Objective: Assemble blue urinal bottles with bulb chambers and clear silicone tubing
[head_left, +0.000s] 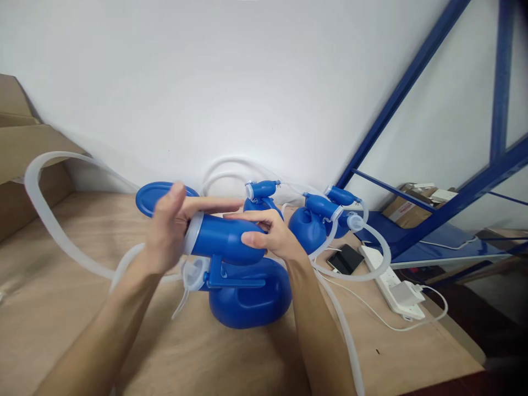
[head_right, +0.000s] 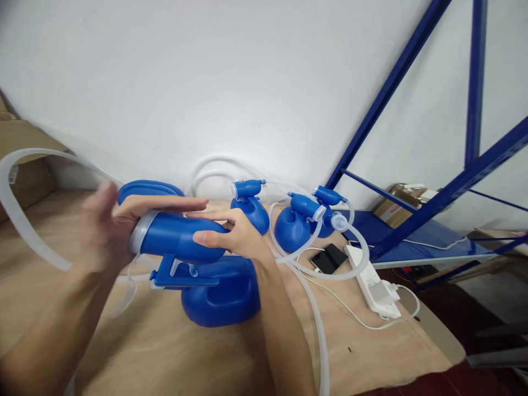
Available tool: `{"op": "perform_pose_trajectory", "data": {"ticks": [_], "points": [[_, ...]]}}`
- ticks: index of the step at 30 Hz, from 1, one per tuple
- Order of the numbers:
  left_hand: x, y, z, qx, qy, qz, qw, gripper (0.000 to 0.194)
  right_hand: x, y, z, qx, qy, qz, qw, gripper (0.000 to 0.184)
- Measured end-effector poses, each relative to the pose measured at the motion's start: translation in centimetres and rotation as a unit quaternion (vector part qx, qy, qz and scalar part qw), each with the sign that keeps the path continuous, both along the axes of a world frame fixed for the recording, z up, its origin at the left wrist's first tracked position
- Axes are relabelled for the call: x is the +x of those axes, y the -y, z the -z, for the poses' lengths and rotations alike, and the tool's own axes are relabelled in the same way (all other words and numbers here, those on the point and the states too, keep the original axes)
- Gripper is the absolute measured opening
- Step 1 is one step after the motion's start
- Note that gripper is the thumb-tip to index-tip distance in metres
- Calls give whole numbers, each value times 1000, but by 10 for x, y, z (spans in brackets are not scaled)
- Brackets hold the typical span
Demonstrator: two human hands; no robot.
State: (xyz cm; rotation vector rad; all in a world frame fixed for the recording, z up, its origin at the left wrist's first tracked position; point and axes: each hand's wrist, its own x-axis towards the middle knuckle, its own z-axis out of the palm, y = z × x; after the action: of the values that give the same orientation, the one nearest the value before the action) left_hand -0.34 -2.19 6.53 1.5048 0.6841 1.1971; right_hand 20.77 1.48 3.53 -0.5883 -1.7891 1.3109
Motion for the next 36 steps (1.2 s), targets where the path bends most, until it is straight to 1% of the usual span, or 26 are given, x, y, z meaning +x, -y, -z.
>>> {"op": "perform_pose_trajectory", "data": {"ticks": [1, 3, 5, 8, 10, 12, 14, 16, 19, 21, 23, 25, 27, 29, 30, 31, 33, 34, 36], "points": [[2, 1, 0, -5, 15, -24, 1000, 88, -2, 2, -3, 16, 3, 12, 1000, 50], [8, 1, 1, 11, 40, -67, 997, 82, -4, 8, -8, 46, 13, 33, 998, 47], [12, -1, 4, 11, 41, -59, 997, 80, -3, 14, -13, 74, 34, 56, 995, 44], [12, -4, 5, -25, 27, -17, 999, 77, -2, 26, -17, 131, 67, 111, 983, 40], [11, -3, 3, -45, 21, -5, 999, 77, -3, 34, -20, 178, 77, 135, 972, 39], [10, 0, 0, -57, 18, -8, 998, 77, -5, 40, -22, 214, 73, 143, 964, 37], [9, 4, -3, -68, 24, -25, 997, 76, -8, 47, -25, 236, 64, 144, 959, 33], [10, 7, -4, -79, 35, -44, 995, 74, -10, 52, -28, 253, 66, 153, 953, 34], [13, 6, -1, -100, 46, -58, 992, 75, -10, 52, -28, 243, 80, 165, 952, 39], [16, 2, 4, -111, 44, -53, 991, 75, -6, 45, -24, 198, 87, 154, 964, 37], [18, -4, 9, -103, 58, -49, 992, 75, 0, 32, -19, 133, 87, 126, 979, 36], [16, -9, 14, -61, 76, -38, 994, 71, 9, 16, -14, 72, 71, 95, 990, 38], [10, -13, 17, 22, 67, -5, 998, 65, 18, 3, -9, 23, 34, 72, 997, 44], [1, -16, 19, 127, -7, 56, 990, 57, 25, -6, -6, -18, -4, 56, 998, 51], [-4, -17, 19, 180, -57, 79, 979, 54, 27, -9, -4, -37, -16, 51, 998, 53], [-8, -18, 18, 228, -103, 88, 964, 53, 28, -11, -3, -54, -22, 48, 997, 55], [-14, -20, 18, 299, -155, 69, 939, 56, 27, -14, -1, -69, -20, 49, 996, 59], [-15, -22, 18, 320, -156, 50, 933, 55, 26, -15, 0, -62, -16, 62, 996, 59], [-16, -26, 19, 333, -133, 14, 933, 45, 22, -12, -3, -9, -9, 127, 992, 55]]}}
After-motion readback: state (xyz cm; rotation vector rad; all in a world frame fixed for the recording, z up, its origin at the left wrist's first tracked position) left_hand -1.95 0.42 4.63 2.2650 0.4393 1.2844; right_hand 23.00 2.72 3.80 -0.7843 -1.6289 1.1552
